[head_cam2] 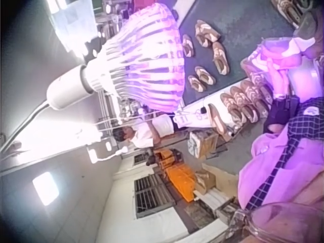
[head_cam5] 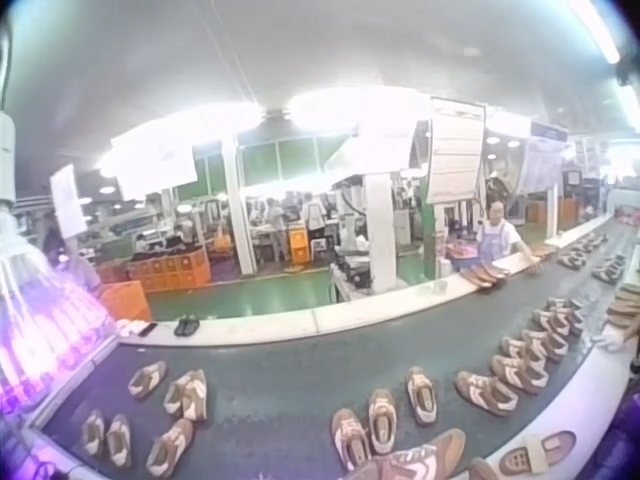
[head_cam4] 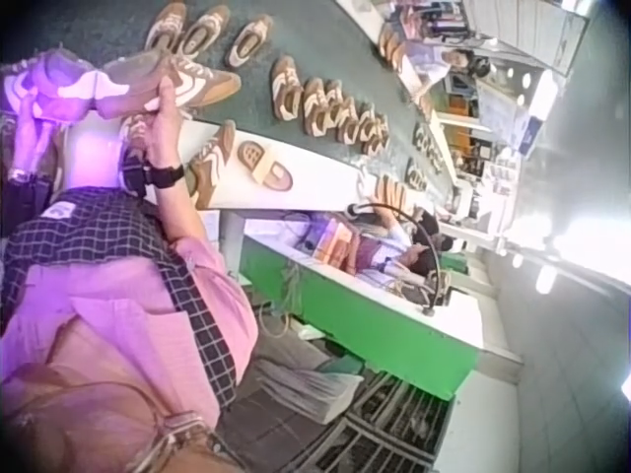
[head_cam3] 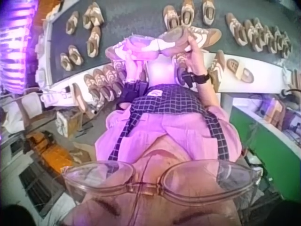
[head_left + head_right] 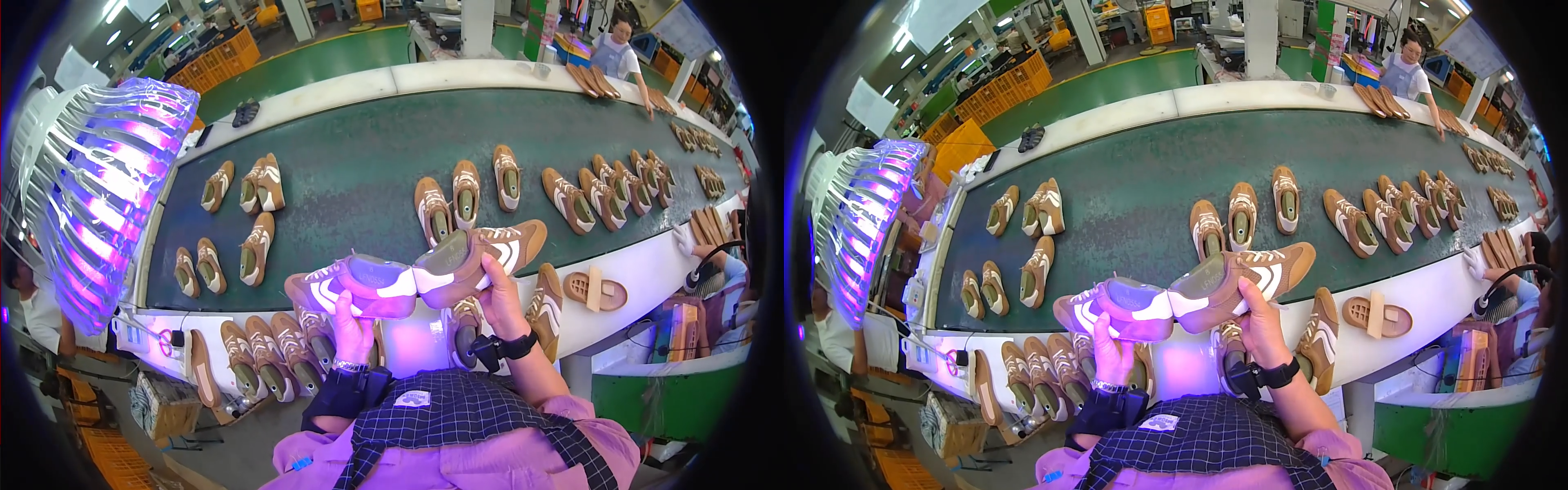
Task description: Inspecting and sorting finished shoes on a conveyor belt in a factory.
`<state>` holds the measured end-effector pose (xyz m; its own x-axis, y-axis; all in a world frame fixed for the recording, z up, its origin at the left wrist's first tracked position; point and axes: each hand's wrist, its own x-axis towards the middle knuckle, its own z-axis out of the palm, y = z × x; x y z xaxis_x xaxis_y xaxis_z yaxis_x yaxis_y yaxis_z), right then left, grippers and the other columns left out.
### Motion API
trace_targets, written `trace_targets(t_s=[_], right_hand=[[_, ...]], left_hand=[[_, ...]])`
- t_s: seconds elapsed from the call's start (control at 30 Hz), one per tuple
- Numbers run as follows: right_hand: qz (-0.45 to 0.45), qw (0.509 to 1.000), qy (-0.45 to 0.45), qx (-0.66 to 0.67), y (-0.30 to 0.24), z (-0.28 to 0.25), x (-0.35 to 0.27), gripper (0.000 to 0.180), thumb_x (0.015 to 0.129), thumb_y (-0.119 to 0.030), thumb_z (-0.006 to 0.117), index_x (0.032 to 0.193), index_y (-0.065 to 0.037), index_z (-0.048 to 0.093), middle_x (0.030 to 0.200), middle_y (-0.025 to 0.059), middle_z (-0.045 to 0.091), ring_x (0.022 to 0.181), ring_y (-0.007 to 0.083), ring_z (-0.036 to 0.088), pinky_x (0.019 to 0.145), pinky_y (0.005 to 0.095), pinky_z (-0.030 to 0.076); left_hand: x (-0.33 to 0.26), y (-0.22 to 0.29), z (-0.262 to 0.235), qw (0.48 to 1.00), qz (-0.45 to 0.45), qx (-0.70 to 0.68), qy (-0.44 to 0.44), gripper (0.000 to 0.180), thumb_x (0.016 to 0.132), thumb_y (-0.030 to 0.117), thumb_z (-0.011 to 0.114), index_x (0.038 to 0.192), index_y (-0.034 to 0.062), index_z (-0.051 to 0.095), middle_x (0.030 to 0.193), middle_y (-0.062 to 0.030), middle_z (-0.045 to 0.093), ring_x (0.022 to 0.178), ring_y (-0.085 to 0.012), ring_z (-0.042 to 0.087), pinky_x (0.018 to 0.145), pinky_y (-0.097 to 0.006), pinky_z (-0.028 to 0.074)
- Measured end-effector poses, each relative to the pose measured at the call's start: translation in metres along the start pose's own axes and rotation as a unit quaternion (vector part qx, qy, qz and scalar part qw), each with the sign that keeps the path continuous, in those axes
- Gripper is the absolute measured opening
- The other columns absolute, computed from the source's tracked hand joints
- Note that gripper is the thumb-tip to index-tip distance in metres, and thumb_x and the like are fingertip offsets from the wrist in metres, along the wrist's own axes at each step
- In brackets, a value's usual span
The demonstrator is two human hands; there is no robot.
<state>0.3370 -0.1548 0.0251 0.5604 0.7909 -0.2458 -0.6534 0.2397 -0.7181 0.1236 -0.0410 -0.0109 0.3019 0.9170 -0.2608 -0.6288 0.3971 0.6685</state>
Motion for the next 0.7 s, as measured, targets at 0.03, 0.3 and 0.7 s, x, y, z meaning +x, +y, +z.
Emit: trace_targets(t_s=[0.03, 0.3, 0.7], right_hand=[[-0.001, 1.000, -0.001, 0.001, -0.001, 0.001, 0.000, 0.043, 0.089, -0.029, 0.057, 0.123, -0.005, 0.047, 0.116, 0.0067, 0.058, 0.106, 0.0189, 0.056, 0.088, 0.0374, 0.048], [-0.013, 1.000, 0.002, -0.019, -0.001, -0.002, -0.001, 0.040, 0.089, -0.025, 0.057, 0.122, -0.005, 0.047, 0.114, 0.0069, 0.059, 0.099, 0.0180, 0.060, 0.081, 0.0364, 0.052], [0.102, 0.994, -0.026, 0.006, -0.019, -0.012, -0.006, 0.045, 0.088, -0.032, 0.056, 0.123, -0.006, 0.047, 0.115, 0.0074, 0.059, 0.103, 0.0196, 0.059, 0.087, 0.0369, 0.050]], left_hand=[[0.000, 0.001, 0.000, 1.000, 0.001, 0.000, -0.001, 0.045, 0.086, 0.027, 0.057, 0.125, 0.0089, 0.044, 0.118, -0.0040, 0.054, 0.110, -0.0193, 0.053, 0.093, -0.038, 0.045], [-0.002, -0.001, -0.004, 1.000, -0.007, -0.007, -0.015, 0.048, 0.084, 0.026, 0.060, 0.125, 0.0079, 0.043, 0.118, -0.0046, 0.053, 0.111, -0.0192, 0.052, 0.096, -0.038, 0.044], [-0.013, -0.012, 0.010, 0.986, -0.120, -0.085, -0.076, 0.056, 0.082, 0.034, 0.059, 0.129, 0.0083, 0.041, 0.121, -0.0083, 0.053, 0.110, -0.0244, 0.053, 0.096, -0.042, 0.042]])
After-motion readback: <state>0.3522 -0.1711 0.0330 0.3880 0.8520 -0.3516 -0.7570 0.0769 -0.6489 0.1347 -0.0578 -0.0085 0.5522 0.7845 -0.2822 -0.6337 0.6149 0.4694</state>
